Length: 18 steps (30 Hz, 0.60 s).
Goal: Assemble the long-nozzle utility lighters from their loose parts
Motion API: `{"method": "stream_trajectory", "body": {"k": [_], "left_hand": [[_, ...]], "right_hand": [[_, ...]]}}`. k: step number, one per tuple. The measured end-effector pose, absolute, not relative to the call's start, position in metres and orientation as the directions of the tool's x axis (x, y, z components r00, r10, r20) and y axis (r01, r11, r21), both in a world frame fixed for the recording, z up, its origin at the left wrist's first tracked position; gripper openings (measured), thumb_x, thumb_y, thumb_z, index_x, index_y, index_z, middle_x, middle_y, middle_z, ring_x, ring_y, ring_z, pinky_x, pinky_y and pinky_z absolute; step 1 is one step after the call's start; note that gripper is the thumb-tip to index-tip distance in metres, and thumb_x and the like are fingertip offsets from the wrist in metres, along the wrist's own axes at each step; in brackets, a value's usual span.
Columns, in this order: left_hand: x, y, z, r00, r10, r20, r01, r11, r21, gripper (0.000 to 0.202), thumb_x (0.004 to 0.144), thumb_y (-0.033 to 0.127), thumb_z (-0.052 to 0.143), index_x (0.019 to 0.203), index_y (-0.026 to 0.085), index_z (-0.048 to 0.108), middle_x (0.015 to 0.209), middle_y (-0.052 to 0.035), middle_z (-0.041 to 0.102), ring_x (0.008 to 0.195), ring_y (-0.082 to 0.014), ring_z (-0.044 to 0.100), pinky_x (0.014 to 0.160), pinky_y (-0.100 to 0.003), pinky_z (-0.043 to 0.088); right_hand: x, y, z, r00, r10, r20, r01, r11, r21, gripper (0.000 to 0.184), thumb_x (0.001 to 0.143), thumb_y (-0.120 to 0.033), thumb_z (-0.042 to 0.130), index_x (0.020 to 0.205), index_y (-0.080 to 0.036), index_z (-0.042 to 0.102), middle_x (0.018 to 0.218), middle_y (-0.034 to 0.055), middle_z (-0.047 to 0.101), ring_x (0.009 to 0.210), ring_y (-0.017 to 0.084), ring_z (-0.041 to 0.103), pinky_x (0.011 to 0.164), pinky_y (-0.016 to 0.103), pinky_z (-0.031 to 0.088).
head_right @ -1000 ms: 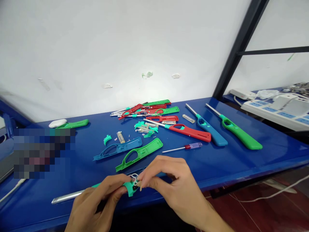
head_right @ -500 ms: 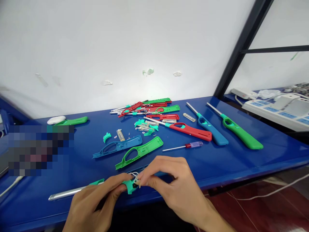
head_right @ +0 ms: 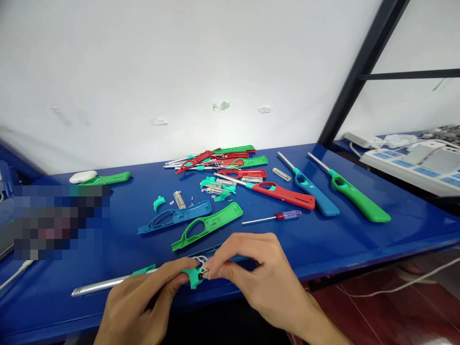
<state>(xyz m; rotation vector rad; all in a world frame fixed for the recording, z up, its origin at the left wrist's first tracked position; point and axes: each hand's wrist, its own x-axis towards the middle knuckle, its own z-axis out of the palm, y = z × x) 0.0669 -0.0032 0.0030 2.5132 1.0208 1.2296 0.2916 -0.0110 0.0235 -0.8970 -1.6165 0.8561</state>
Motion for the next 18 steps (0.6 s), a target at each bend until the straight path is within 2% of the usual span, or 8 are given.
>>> {"method": "stream_trajectory", "body": {"k": [5,9,13,15,18], "left_hand": [[0.067,-0.004,0.003,0.435,0.641,0.632,0.504,-0.755,0.419,0.029,0.108,0.012,0.047,0.126,0.028,0.063,0.095,0.0031,0.084,0.068,-0.0140,0.080,0.055,-0.019,0.058],[0.066,-0.002,0.006,0.473,0.624,0.622,0.529,-0.766,0.366,0.023,0.113,0.021,0.043,0.129,0.027,0.059,0.098,0.0030,0.085,0.070,-0.0129,0.081,0.060,-0.017,0.060],[0.067,-0.002,0.012,0.486,0.648,0.586,0.613,-0.731,0.299,0.024,0.116,0.034,0.035,0.122,0.026,0.056,0.103,0.0043,0.084,0.074,-0.0121,0.082,0.065,-0.018,0.062],[0.067,-0.003,0.013,0.487,0.665,0.566,0.629,-0.717,0.300,0.025,0.116,0.037,0.032,0.118,0.027,0.055,0.097,0.0068,0.083,0.068,-0.0103,0.081,0.061,-0.017,0.060],[0.065,-0.006,0.012,0.497,0.638,0.587,0.631,-0.731,0.260,0.026,0.116,0.036,0.033,0.117,0.026,0.057,0.087,0.0078,0.082,0.061,-0.0102,0.078,0.057,-0.018,0.058]], "right_hand": [[0.290,-0.011,0.025,-0.148,0.896,0.418,0.153,0.438,-0.886,0.019,0.091,-0.012,0.078,0.081,-0.027,0.079,0.081,-0.0071,0.081,0.076,0.010,0.076,0.073,0.016,0.057],[0.290,-0.012,0.026,-0.118,0.902,0.414,0.189,0.430,-0.883,0.011,0.091,-0.018,0.082,0.087,-0.028,0.079,0.083,-0.0075,0.079,0.075,0.009,0.074,0.074,0.016,0.057],[0.294,-0.012,0.027,-0.162,0.868,0.469,0.255,0.496,-0.830,0.015,0.093,-0.020,0.079,0.102,-0.032,0.078,0.102,-0.0059,0.080,0.091,0.010,0.075,0.085,0.017,0.057],[0.296,-0.012,0.028,-0.184,0.851,0.493,0.273,0.526,-0.806,0.018,0.094,-0.019,0.078,0.105,-0.032,0.079,0.113,-0.0050,0.080,0.100,0.012,0.075,0.092,0.018,0.057],[0.298,-0.012,0.026,-0.217,0.841,0.495,0.272,0.539,-0.797,0.019,0.095,-0.016,0.076,0.104,-0.032,0.081,0.117,-0.0053,0.081,0.101,0.012,0.077,0.094,0.017,0.058]]}}
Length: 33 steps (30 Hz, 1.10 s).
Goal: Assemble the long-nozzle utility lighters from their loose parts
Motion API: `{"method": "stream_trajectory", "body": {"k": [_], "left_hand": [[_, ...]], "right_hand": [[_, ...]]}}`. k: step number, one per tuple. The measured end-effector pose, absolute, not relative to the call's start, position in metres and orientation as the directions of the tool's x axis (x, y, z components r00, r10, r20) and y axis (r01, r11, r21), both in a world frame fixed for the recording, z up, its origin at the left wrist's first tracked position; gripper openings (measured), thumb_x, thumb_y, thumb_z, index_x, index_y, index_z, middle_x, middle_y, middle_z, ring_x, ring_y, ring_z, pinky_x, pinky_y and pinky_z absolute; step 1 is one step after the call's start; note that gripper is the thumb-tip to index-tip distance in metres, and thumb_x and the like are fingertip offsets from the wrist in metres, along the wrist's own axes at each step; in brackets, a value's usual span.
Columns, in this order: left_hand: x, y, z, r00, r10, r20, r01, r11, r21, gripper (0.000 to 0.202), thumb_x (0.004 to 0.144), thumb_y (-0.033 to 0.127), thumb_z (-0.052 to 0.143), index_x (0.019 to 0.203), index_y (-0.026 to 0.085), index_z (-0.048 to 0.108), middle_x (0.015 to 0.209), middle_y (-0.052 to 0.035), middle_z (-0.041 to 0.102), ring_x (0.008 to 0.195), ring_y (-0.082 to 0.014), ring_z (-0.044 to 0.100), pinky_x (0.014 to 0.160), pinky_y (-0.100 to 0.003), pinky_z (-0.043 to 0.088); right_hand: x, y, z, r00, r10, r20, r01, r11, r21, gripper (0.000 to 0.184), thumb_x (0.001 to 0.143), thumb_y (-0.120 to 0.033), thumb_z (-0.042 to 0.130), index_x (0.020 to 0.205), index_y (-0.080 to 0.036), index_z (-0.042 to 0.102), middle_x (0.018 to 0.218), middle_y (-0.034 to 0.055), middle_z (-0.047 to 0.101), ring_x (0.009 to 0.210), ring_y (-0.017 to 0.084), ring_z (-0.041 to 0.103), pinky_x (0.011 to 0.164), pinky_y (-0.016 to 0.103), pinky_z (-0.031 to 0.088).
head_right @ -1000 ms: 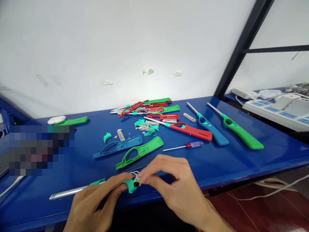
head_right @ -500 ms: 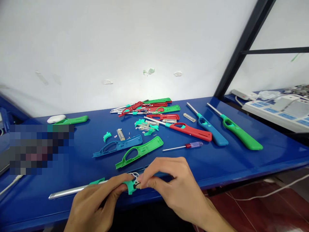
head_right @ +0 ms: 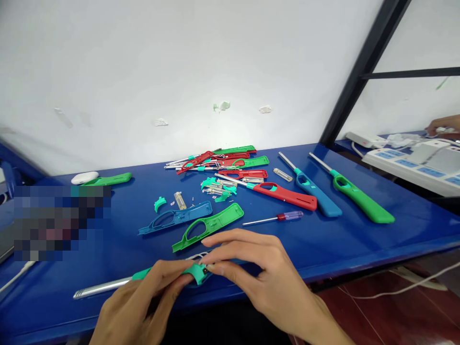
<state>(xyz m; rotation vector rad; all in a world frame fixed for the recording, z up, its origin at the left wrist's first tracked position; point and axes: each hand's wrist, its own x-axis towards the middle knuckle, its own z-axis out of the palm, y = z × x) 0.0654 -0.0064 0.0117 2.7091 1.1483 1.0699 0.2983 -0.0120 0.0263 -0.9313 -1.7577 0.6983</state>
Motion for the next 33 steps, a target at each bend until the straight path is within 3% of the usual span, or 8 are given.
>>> {"method": "stream_trajectory", "body": {"k": [8,12,17,21,24,27,30,33], "left_hand": [[0.049,-0.007,0.012,0.588,0.532,0.610,0.612,-0.785,0.094,0.031,0.108,0.014,0.043,0.119,0.021,0.070,0.104,-0.0032,0.084,0.088,-0.0174,0.082,0.079,-0.022,0.064],[0.051,-0.007,0.021,0.583,0.536,0.611,0.611,-0.784,0.104,0.032,0.107,0.013,0.044,0.117,0.024,0.072,0.103,-0.0036,0.084,0.084,-0.0178,0.082,0.074,-0.022,0.064],[0.055,-0.004,0.020,0.583,0.504,0.638,0.618,-0.784,0.055,0.029,0.108,0.010,0.043,0.117,0.018,0.070,0.099,-0.0047,0.084,0.078,-0.0163,0.080,0.073,-0.024,0.063],[0.053,0.001,0.011,0.627,0.500,0.597,0.564,-0.820,0.093,0.028,0.110,0.010,0.041,0.122,0.018,0.065,0.105,-0.0038,0.082,0.088,-0.0157,0.079,0.080,-0.026,0.062],[0.054,0.002,0.008,0.616,0.539,0.575,0.591,-0.798,0.115,0.027,0.109,0.012,0.045,0.124,0.023,0.065,0.106,-0.0029,0.079,0.086,-0.0163,0.076,0.076,-0.028,0.062],[0.055,0.001,0.013,0.567,0.576,0.589,0.628,-0.765,0.143,0.028,0.105,0.012,0.054,0.127,0.025,0.066,0.111,-0.0055,0.074,0.087,-0.0182,0.071,0.077,-0.032,0.061],[0.049,0.002,0.023,0.509,0.629,0.588,0.664,-0.721,0.197,0.036,0.102,0.014,0.060,0.136,0.026,0.062,0.122,-0.0092,0.069,0.104,-0.0230,0.066,0.088,-0.037,0.059],[0.039,0.006,0.029,0.521,0.666,0.534,0.684,-0.700,0.205,0.033,0.101,0.021,0.062,0.133,0.029,0.065,0.122,-0.0064,0.069,0.111,-0.0252,0.063,0.089,-0.038,0.060]], "right_hand": [[0.299,-0.009,0.026,-0.255,0.860,0.441,0.200,0.493,-0.847,0.022,0.093,-0.017,0.078,0.103,-0.035,0.086,0.109,-0.0053,0.084,0.090,0.013,0.080,0.084,0.019,0.065],[0.297,-0.009,0.027,-0.247,0.838,0.487,0.227,0.539,-0.811,0.026,0.091,-0.016,0.080,0.107,-0.035,0.085,0.113,-0.0045,0.083,0.095,0.016,0.081,0.087,0.021,0.066],[0.293,-0.009,0.025,-0.270,0.789,0.551,0.296,0.613,-0.732,0.026,0.090,-0.014,0.080,0.112,-0.028,0.085,0.120,-0.0006,0.082,0.099,0.017,0.081,0.091,0.019,0.065],[0.291,-0.008,0.022,-0.294,0.744,0.600,0.316,0.668,-0.674,0.021,0.093,-0.013,0.077,0.110,-0.023,0.085,0.114,0.0011,0.083,0.098,0.016,0.081,0.090,0.018,0.065],[0.290,-0.008,0.021,-0.279,0.723,0.632,0.326,0.690,-0.646,0.018,0.093,-0.012,0.077,0.106,-0.022,0.085,0.110,0.0009,0.084,0.095,0.015,0.081,0.091,0.016,0.063],[0.290,-0.008,0.020,-0.245,0.754,0.610,0.325,0.656,-0.681,0.019,0.093,-0.014,0.077,0.106,-0.026,0.085,0.110,-0.0018,0.084,0.097,0.015,0.081,0.093,0.018,0.063],[0.291,-0.008,0.021,-0.207,0.807,0.553,0.317,0.590,-0.743,0.021,0.091,-0.015,0.079,0.105,-0.030,0.085,0.110,-0.0041,0.084,0.098,0.017,0.081,0.093,0.020,0.064],[0.291,-0.007,0.022,-0.186,0.832,0.522,0.310,0.554,-0.773,0.023,0.089,-0.014,0.081,0.104,-0.031,0.086,0.109,-0.0040,0.084,0.097,0.018,0.081,0.093,0.021,0.064]]}}
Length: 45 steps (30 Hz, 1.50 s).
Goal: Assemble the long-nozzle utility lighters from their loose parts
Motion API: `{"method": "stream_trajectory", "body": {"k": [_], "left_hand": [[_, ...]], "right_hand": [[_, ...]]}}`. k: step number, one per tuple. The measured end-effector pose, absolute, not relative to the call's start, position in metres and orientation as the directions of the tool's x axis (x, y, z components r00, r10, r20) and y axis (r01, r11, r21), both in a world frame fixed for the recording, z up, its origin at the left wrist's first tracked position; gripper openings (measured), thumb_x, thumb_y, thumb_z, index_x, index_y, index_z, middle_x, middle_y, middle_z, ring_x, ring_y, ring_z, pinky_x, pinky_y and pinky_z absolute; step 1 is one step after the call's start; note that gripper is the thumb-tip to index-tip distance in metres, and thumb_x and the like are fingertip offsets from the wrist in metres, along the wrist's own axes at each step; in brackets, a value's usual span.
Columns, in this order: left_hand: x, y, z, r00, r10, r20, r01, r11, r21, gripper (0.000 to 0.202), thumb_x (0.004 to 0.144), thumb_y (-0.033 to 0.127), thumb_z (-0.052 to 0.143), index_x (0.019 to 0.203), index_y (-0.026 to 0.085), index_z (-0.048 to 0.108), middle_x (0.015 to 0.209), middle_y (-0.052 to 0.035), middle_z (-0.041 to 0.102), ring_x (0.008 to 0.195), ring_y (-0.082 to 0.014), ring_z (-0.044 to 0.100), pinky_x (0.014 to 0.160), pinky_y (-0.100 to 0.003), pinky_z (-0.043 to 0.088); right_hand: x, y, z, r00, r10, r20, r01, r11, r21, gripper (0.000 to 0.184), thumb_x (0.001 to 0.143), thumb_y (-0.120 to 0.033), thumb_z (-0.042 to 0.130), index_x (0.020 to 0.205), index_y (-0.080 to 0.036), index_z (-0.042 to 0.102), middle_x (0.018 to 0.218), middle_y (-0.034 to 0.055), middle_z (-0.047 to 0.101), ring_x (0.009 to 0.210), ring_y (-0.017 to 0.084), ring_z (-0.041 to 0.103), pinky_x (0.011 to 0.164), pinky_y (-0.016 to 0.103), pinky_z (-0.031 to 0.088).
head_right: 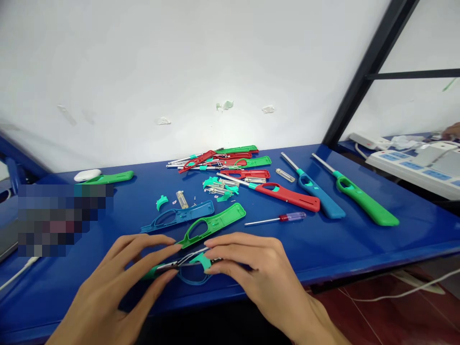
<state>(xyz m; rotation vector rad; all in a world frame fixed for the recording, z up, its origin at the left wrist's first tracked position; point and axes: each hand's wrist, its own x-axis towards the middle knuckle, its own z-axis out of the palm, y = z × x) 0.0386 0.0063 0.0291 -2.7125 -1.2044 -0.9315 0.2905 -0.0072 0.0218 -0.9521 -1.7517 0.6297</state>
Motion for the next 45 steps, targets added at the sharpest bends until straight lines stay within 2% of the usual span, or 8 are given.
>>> {"method": "stream_trajectory", "body": {"k": [2,6,13,20,26,37,45], "left_hand": [[0.034,0.009,0.029,0.530,0.671,0.518,0.679,-0.702,0.215,0.025,0.101,0.023,0.062,0.125,0.030,0.069,0.118,-0.0049,0.070,0.108,-0.0248,0.065,0.087,-0.037,0.061],[0.037,0.011,0.025,0.528,0.668,0.524,0.640,-0.719,0.271,0.023,0.103,0.015,0.054,0.114,0.027,0.070,0.105,-0.0025,0.072,0.094,-0.0199,0.069,0.082,-0.033,0.061],[0.046,0.007,0.022,0.474,0.705,0.527,0.657,-0.682,0.321,0.016,0.104,0.015,0.051,0.108,0.024,0.064,0.099,-0.0027,0.069,0.086,-0.0195,0.068,0.077,-0.033,0.058],[0.048,0.007,0.021,0.431,0.725,0.538,0.658,-0.660,0.362,0.014,0.103,0.015,0.053,0.106,0.024,0.062,0.098,-0.0022,0.069,0.085,-0.0182,0.069,0.075,-0.030,0.057],[0.048,0.008,0.020,0.419,0.735,0.533,0.656,-0.651,0.382,0.015,0.102,0.015,0.052,0.105,0.024,0.063,0.099,-0.0029,0.068,0.084,-0.0177,0.069,0.074,-0.030,0.057],[0.042,0.006,0.023,0.459,0.743,0.488,0.628,-0.659,0.414,0.023,0.103,0.014,0.052,0.116,0.024,0.068,0.108,-0.0047,0.065,0.092,-0.0170,0.068,0.079,-0.028,0.058],[0.033,0.012,0.026,0.449,0.732,0.512,0.606,-0.671,0.428,0.025,0.102,0.015,0.056,0.106,0.029,0.076,0.091,0.0020,0.068,0.077,-0.0126,0.068,0.069,-0.022,0.055]], "right_hand": [[0.290,-0.007,0.022,-0.183,0.841,0.509,0.306,0.541,-0.783,0.023,0.088,-0.013,0.082,0.103,-0.031,0.086,0.109,-0.0036,0.084,0.096,0.019,0.081,0.092,0.023,0.065],[0.290,-0.007,0.020,-0.174,0.851,0.496,0.308,0.525,-0.793,0.020,0.088,-0.016,0.083,0.100,-0.032,0.086,0.108,-0.0029,0.084,0.094,0.020,0.081,0.089,0.024,0.066],[0.288,-0.008,0.019,-0.170,0.846,0.506,0.358,0.531,-0.768,0.019,0.088,-0.016,0.083,0.100,-0.031,0.086,0.109,-0.0023,0.082,0.092,0.017,0.080,0.086,0.021,0.065],[0.283,-0.008,0.019,-0.148,0.823,0.549,0.437,0.552,-0.710,0.019,0.090,-0.014,0.081,0.100,-0.029,0.086,0.107,-0.0001,0.083,0.090,0.020,0.081,0.085,0.026,0.067],[0.280,-0.008,0.019,-0.183,0.801,0.570,0.454,0.583,-0.674,0.014,0.091,-0.016,0.080,0.099,-0.027,0.085,0.106,-0.0003,0.083,0.089,0.018,0.081,0.085,0.023,0.066],[0.282,-0.007,0.019,-0.211,0.836,0.506,0.484,0.539,-0.689,0.015,0.090,-0.019,0.082,0.103,-0.027,0.084,0.106,-0.0018,0.082,0.092,0.016,0.079,0.087,0.020,0.062],[0.288,-0.009,0.016,-0.273,0.827,0.492,0.475,0.560,-0.678,0.023,0.097,-0.017,0.073,0.110,-0.033,0.084,0.115,-0.0032,0.081,0.098,0.015,0.078,0.090,0.021,0.062]]}}
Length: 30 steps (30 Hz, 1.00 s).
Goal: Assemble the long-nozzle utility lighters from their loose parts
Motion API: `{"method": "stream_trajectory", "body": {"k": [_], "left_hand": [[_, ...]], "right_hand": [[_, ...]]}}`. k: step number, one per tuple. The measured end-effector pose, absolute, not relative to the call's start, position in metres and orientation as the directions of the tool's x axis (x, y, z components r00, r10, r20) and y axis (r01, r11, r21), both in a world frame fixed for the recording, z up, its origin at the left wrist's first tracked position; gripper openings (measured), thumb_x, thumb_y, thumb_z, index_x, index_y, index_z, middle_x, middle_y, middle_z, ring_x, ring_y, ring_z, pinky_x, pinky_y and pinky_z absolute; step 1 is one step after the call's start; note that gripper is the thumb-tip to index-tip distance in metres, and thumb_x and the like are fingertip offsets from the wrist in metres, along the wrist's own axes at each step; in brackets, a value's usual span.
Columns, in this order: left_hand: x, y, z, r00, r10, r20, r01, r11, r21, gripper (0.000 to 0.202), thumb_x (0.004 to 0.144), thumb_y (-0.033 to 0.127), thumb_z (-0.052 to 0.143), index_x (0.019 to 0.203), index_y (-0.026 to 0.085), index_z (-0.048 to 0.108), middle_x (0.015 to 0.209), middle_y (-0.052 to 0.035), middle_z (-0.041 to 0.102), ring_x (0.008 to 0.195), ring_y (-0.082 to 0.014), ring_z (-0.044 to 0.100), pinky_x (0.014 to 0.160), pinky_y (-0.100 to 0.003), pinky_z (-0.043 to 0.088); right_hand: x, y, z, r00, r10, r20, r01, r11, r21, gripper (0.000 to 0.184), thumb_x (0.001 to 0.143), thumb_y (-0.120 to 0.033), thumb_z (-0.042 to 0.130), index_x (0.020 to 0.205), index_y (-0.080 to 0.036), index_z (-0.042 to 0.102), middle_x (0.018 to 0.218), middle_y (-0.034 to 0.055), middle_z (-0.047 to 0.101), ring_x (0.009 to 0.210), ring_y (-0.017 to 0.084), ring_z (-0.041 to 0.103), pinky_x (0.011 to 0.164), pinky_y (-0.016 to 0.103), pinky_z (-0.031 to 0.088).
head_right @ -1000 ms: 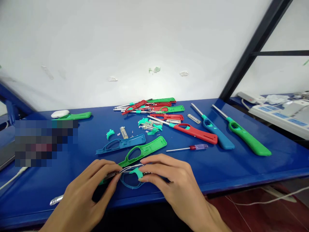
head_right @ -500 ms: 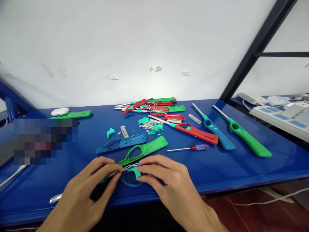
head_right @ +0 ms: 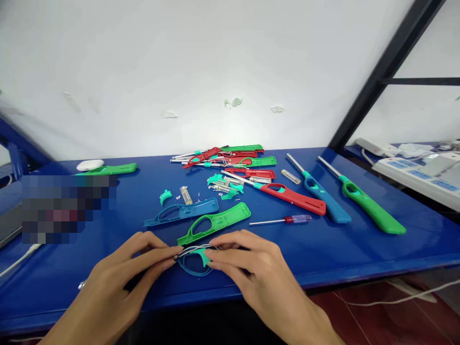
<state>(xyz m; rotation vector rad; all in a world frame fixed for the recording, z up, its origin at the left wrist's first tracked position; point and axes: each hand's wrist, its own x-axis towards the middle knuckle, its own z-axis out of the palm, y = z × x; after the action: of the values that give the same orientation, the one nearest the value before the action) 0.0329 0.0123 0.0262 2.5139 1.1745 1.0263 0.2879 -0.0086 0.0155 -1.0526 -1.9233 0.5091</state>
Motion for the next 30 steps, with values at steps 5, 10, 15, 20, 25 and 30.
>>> {"method": "stream_trajectory", "body": {"k": [5,10,15,20,25,30], "left_hand": [[0.030,0.016,0.027,0.426,0.742,0.518,0.605,-0.659,0.446,0.017,0.102,0.021,0.063,0.106,0.028,0.077,0.091,0.0033,0.072,0.078,-0.0119,0.071,0.071,-0.020,0.057],[0.027,0.018,0.029,0.449,0.714,0.538,0.569,-0.692,0.444,0.019,0.103,0.022,0.062,0.097,0.027,0.079,0.091,0.0036,0.075,0.080,-0.0098,0.074,0.075,-0.016,0.058],[0.026,0.017,0.027,0.475,0.719,0.508,0.585,-0.689,0.429,0.024,0.105,0.022,0.058,0.093,0.026,0.079,0.093,0.0022,0.072,0.077,-0.0098,0.073,0.069,-0.018,0.057],[0.029,0.011,0.025,0.463,0.720,0.517,0.620,-0.680,0.391,0.020,0.105,0.018,0.057,0.100,0.026,0.074,0.100,0.0009,0.068,0.085,-0.0133,0.069,0.074,-0.025,0.056],[0.035,0.009,0.022,0.465,0.707,0.533,0.642,-0.684,0.347,0.017,0.106,0.016,0.054,0.110,0.024,0.069,0.107,-0.0019,0.065,0.091,-0.0153,0.068,0.079,-0.028,0.056],[0.042,0.010,0.017,0.515,0.686,0.513,0.590,-0.719,0.369,0.027,0.108,0.012,0.050,0.127,0.026,0.063,0.119,-0.0041,0.060,0.104,-0.0156,0.066,0.090,-0.028,0.055]], "right_hand": [[0.289,-0.009,0.014,-0.285,0.825,0.487,0.473,0.563,-0.677,0.029,0.098,-0.015,0.071,0.115,-0.035,0.083,0.117,-0.0040,0.080,0.100,0.014,0.077,0.092,0.020,0.061],[0.289,-0.009,0.015,-0.287,0.824,0.489,0.473,0.566,-0.675,0.027,0.098,-0.016,0.072,0.114,-0.034,0.083,0.116,-0.0035,0.080,0.099,0.013,0.077,0.091,0.019,0.060],[0.290,-0.009,0.015,-0.295,0.827,0.478,0.492,0.561,-0.666,0.022,0.099,-0.018,0.070,0.112,-0.029,0.084,0.116,-0.0012,0.080,0.100,0.014,0.077,0.092,0.020,0.060],[0.290,-0.009,0.014,-0.293,0.831,0.474,0.492,0.555,-0.671,0.022,0.100,-0.018,0.070,0.112,-0.030,0.084,0.117,-0.0014,0.080,0.101,0.014,0.077,0.092,0.019,0.060],[0.289,-0.009,0.013,-0.285,0.825,0.488,0.482,0.563,-0.671,0.025,0.100,-0.018,0.070,0.114,-0.034,0.083,0.116,-0.0039,0.080,0.100,0.013,0.077,0.091,0.018,0.060],[0.289,-0.009,0.012,-0.291,0.820,0.494,0.492,0.571,-0.657,0.024,0.100,-0.018,0.070,0.114,-0.032,0.083,0.116,-0.0026,0.080,0.100,0.014,0.077,0.091,0.019,0.060]]}}
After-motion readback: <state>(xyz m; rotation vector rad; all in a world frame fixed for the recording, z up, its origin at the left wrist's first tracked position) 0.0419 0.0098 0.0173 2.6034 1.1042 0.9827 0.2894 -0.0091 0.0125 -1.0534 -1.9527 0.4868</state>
